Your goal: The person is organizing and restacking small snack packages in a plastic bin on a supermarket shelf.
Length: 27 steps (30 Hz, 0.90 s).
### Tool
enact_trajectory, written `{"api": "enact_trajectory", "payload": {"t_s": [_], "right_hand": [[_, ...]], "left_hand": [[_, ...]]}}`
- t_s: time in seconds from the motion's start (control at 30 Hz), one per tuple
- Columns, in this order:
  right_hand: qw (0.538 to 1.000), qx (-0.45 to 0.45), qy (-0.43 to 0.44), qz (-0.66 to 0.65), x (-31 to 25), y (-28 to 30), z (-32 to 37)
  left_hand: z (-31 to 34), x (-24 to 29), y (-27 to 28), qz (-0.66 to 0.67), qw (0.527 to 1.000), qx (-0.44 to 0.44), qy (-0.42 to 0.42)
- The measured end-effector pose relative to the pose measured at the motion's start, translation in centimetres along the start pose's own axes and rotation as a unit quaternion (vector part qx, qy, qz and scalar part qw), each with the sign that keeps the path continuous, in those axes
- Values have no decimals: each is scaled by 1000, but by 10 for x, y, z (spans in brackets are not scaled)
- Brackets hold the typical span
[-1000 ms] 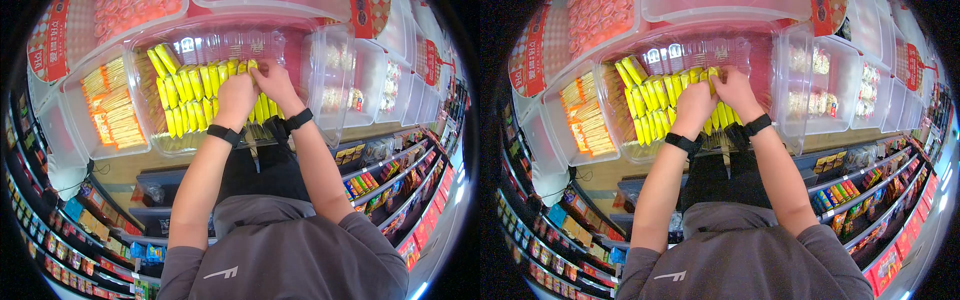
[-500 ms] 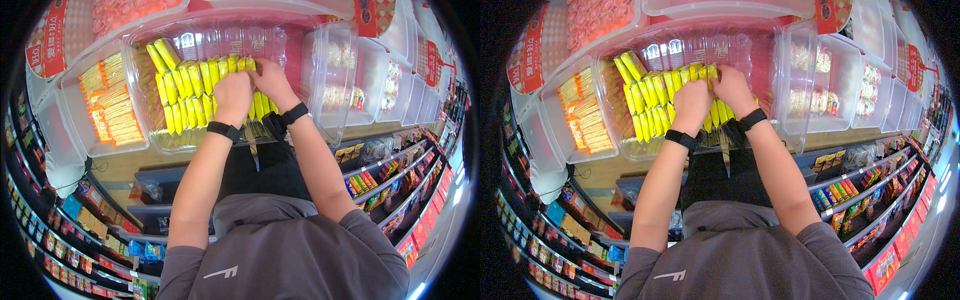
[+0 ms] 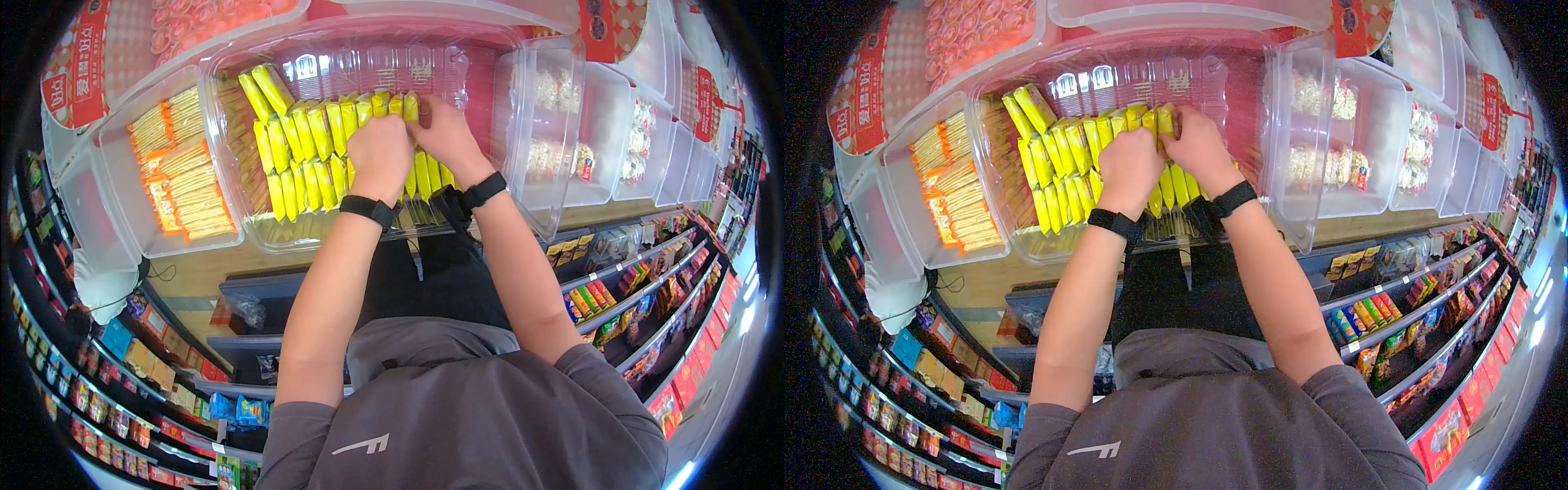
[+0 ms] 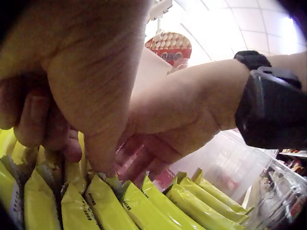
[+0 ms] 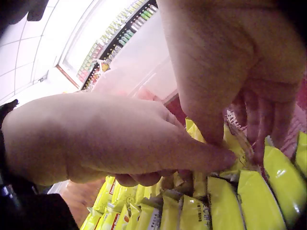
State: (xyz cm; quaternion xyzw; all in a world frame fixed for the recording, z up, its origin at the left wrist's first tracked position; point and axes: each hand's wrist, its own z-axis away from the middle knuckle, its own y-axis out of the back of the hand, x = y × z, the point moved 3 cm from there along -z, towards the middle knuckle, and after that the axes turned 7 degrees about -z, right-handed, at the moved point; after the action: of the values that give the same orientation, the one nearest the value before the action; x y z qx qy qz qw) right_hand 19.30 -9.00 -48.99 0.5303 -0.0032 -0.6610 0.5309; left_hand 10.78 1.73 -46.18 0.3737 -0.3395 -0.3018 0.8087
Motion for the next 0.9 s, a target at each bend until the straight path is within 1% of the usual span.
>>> {"api": "enact_trajectory", "payload": {"t_s": [0.07,0.17,0.3,0.4,0.5,0.57,0.6,0.7,0.8,0.9], "right_hand": [[1000,2,-11,-4,-3,2,2],[1000,-8,-19,-9,-5,5,3],[999,-11,0,31,-12,11,5],[996,44,59,47,-20,13,8],[994,57,79,54,-32,17,4],[987,75,118,85,-51,18,-2],[982,83,138,100,-61,16,-5],[972,88,202,80,-92,0,-20],[967,47,246,45,-129,-21,-37],[977,-38,208,27,-159,-48,-55]], "left_hand": [[1,0,1,4,1000,2,-3],[3,0,2,12,999,48,-16],[4,1,3,12,999,35,-12],[7,1,14,26,1000,11,-9],[9,-4,28,38,999,-4,2],[11,-11,42,42,999,-2,22],[11,-16,49,49,998,12,33],[13,-40,65,72,993,56,71],[8,-73,78,87,985,103,105],[8,-100,87,68,977,153,130]]}}
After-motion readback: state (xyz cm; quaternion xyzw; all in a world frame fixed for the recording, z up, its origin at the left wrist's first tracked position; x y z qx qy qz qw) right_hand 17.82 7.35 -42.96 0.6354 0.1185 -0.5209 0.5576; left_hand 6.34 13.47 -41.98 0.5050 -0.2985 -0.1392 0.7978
